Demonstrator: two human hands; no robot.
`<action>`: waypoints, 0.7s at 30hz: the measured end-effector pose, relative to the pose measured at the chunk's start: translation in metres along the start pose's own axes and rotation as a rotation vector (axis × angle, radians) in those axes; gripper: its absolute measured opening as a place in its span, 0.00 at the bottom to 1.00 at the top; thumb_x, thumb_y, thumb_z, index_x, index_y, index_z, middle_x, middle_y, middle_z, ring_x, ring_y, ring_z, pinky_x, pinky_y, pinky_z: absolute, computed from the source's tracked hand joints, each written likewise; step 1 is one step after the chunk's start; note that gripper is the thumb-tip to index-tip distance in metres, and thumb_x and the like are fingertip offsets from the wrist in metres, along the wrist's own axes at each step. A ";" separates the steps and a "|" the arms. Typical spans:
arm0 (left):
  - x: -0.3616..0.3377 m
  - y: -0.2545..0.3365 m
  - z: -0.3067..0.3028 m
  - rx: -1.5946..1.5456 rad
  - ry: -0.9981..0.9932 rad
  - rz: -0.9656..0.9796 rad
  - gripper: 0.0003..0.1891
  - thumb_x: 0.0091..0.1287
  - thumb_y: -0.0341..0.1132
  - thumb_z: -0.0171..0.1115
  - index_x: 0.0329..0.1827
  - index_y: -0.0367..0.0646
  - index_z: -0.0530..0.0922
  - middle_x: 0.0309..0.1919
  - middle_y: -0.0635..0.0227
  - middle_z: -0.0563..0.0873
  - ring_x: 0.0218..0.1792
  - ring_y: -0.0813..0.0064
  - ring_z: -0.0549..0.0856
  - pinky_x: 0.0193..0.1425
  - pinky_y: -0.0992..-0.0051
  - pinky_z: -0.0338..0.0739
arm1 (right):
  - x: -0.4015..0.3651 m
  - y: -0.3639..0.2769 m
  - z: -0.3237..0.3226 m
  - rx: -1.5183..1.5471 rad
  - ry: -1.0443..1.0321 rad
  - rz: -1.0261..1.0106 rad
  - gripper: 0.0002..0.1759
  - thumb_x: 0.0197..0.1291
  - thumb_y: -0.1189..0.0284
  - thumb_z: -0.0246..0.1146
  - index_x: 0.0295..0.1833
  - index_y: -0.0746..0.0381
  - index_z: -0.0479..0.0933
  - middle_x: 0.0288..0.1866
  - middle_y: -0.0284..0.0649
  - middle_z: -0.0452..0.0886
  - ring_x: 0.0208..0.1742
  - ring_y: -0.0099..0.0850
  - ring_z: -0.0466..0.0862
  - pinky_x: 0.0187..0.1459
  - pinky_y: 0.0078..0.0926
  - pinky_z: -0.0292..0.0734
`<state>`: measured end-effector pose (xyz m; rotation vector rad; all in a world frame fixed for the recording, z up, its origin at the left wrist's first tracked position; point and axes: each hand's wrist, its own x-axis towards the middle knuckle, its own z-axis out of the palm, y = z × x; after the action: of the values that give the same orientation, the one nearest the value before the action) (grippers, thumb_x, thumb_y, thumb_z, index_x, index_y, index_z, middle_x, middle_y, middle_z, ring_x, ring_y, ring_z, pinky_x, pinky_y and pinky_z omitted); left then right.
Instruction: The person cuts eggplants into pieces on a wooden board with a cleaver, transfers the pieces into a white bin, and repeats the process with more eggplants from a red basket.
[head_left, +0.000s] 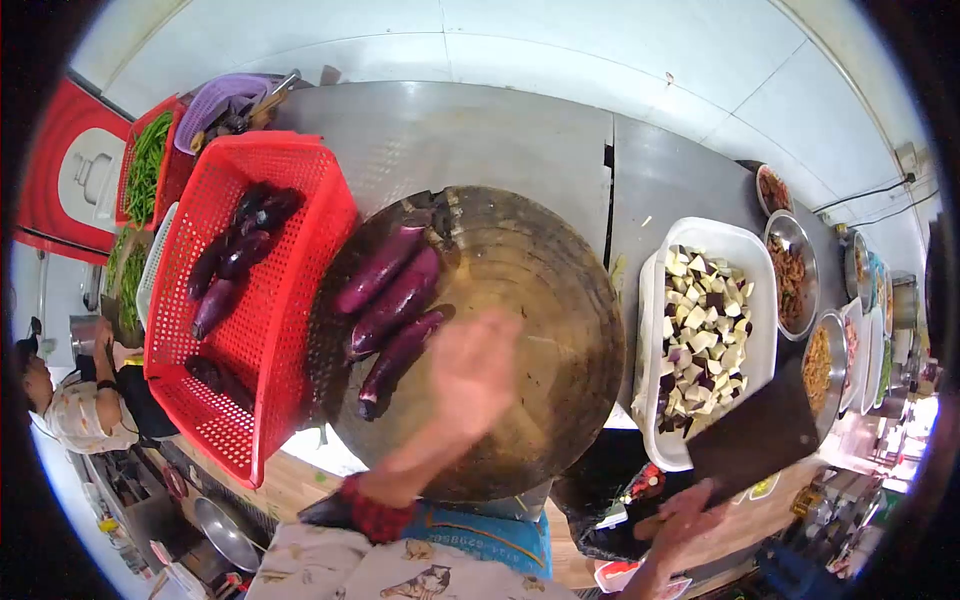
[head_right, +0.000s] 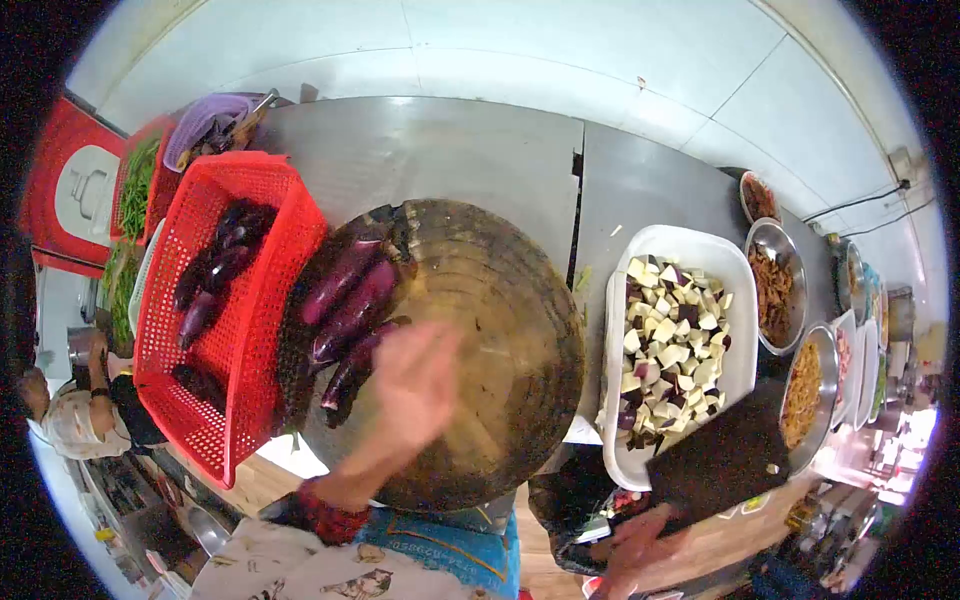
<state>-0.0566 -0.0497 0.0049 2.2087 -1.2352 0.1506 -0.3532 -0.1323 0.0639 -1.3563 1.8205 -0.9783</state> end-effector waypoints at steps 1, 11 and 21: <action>-0.006 -0.025 -0.016 0.102 -0.005 -0.037 0.23 0.54 0.27 0.64 0.57 0.42 0.79 0.54 0.59 0.78 0.51 0.55 0.77 0.56 0.57 0.71 | -0.003 0.034 0.002 -0.076 -0.029 -0.079 0.11 0.65 0.74 0.56 0.49 0.68 0.68 0.17 0.35 0.71 0.15 0.24 0.72 0.15 0.23 0.62; -0.022 -0.051 -0.054 -0.131 -0.088 -0.311 0.22 0.54 0.30 0.71 0.51 0.40 0.73 0.35 0.58 0.81 0.33 0.60 0.82 0.40 0.65 0.78 | -0.065 -0.047 0.057 -0.341 -0.669 -0.368 0.12 0.65 0.76 0.54 0.52 0.70 0.72 0.25 0.42 0.81 0.20 0.30 0.79 0.25 0.28 0.76; -0.081 -0.044 -0.048 -1.121 0.102 -1.209 0.13 0.70 0.37 0.62 0.52 0.43 0.74 0.40 0.74 0.76 0.37 0.84 0.76 0.38 0.79 0.75 | -0.096 -0.046 0.067 -0.546 -0.824 -0.383 0.07 0.62 0.77 0.59 0.42 0.68 0.69 0.20 0.52 0.78 0.22 0.51 0.82 0.23 0.43 0.74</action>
<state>-0.0574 0.0539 -0.0056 1.4938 0.2647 -0.7139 -0.2516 -0.0599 0.0763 -2.0860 1.2245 0.0057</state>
